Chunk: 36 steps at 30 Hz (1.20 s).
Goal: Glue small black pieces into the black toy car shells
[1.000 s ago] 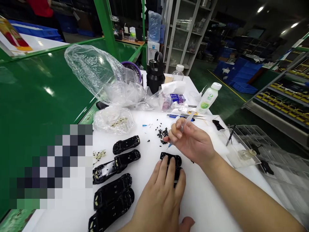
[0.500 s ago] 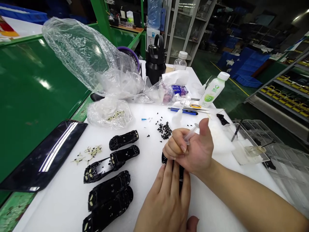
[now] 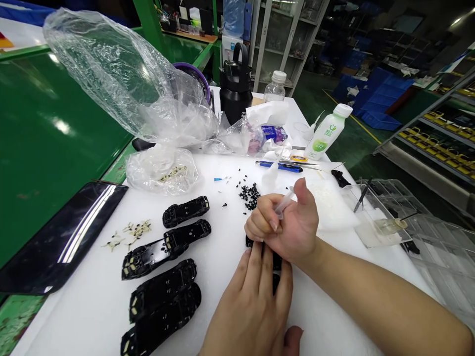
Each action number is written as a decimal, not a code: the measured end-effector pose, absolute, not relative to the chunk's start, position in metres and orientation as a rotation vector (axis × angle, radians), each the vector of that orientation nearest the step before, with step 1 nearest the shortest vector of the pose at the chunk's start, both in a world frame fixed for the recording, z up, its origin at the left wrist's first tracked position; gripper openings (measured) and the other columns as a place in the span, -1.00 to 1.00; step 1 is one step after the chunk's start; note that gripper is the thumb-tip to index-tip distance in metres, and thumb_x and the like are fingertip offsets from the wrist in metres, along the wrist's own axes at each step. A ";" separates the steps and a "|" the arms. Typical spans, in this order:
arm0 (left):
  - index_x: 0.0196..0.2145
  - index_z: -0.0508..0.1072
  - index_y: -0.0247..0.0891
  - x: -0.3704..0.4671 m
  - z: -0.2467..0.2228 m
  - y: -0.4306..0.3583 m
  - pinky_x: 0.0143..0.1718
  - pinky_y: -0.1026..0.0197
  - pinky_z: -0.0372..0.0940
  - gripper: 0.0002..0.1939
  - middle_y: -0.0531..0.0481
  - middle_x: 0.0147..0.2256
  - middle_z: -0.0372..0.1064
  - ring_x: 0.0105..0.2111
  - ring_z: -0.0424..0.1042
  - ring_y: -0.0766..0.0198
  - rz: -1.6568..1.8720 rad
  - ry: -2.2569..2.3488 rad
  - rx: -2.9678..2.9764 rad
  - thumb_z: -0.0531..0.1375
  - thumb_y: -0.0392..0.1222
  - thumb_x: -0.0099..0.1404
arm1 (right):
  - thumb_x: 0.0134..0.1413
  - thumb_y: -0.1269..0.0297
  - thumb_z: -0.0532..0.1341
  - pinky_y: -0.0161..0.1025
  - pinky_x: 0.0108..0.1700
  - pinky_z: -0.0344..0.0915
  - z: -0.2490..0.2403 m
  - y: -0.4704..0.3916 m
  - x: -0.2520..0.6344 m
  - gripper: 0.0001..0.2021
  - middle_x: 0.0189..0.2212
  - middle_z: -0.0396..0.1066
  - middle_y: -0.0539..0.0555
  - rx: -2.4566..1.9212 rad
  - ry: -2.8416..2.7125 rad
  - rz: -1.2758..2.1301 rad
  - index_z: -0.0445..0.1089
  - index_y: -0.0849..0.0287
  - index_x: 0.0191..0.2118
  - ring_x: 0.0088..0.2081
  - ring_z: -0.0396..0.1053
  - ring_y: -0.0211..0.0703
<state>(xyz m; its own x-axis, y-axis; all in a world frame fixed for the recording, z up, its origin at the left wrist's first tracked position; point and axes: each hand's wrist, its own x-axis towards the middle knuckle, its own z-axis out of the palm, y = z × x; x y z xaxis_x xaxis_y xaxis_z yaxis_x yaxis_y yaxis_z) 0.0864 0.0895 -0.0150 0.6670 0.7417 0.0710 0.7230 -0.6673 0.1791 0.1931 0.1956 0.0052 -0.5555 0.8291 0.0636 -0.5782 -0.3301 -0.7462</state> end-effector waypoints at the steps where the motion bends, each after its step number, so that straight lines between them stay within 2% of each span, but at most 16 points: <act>1: 0.31 0.11 -0.46 0.087 -0.015 0.090 0.11 -0.19 0.21 -0.17 -0.55 0.23 0.12 0.21 0.15 -0.40 0.207 1.210 2.741 0.04 0.21 0.28 | 0.06 -0.44 -0.03 -0.28 -0.59 -0.09 0.006 0.195 0.193 -0.29 -0.82 -0.10 -0.14 -0.415 -0.941 1.980 0.15 0.13 -0.72 -0.74 -0.15 -0.35; 9: 0.33 0.07 -0.44 0.084 -0.012 0.088 0.17 -0.24 0.13 -0.18 -0.57 0.22 0.13 0.23 0.12 -0.43 0.157 1.188 2.719 0.01 0.21 0.31 | 0.05 -0.25 0.05 -0.29 -0.62 -0.12 0.012 0.189 0.191 -0.42 -0.83 -0.07 -0.11 -0.424 -1.103 1.888 0.16 0.13 -0.72 -0.74 -0.12 -0.35; 16: 0.33 0.05 -0.47 0.084 -0.014 0.087 0.17 -0.25 0.12 -0.17 -0.64 0.21 0.11 0.22 0.11 -0.45 0.201 1.188 2.737 0.00 0.20 0.31 | 0.02 -0.28 0.04 -0.29 -0.62 -0.10 0.012 0.189 0.191 -0.41 -0.84 -0.09 -0.12 -0.466 -1.100 1.878 0.14 0.11 -0.74 -0.74 -0.12 -0.34; 36: 0.32 0.08 -0.44 0.086 -0.015 0.088 0.17 -0.26 0.11 -0.18 -0.60 0.22 0.12 0.22 0.12 -0.44 0.184 1.196 2.706 0.02 0.21 0.30 | 0.04 -0.28 0.04 -0.27 -0.59 -0.08 0.011 0.188 0.193 -0.41 -0.81 -0.07 -0.11 -0.436 -1.121 1.878 0.15 0.11 -0.72 -0.72 -0.11 -0.33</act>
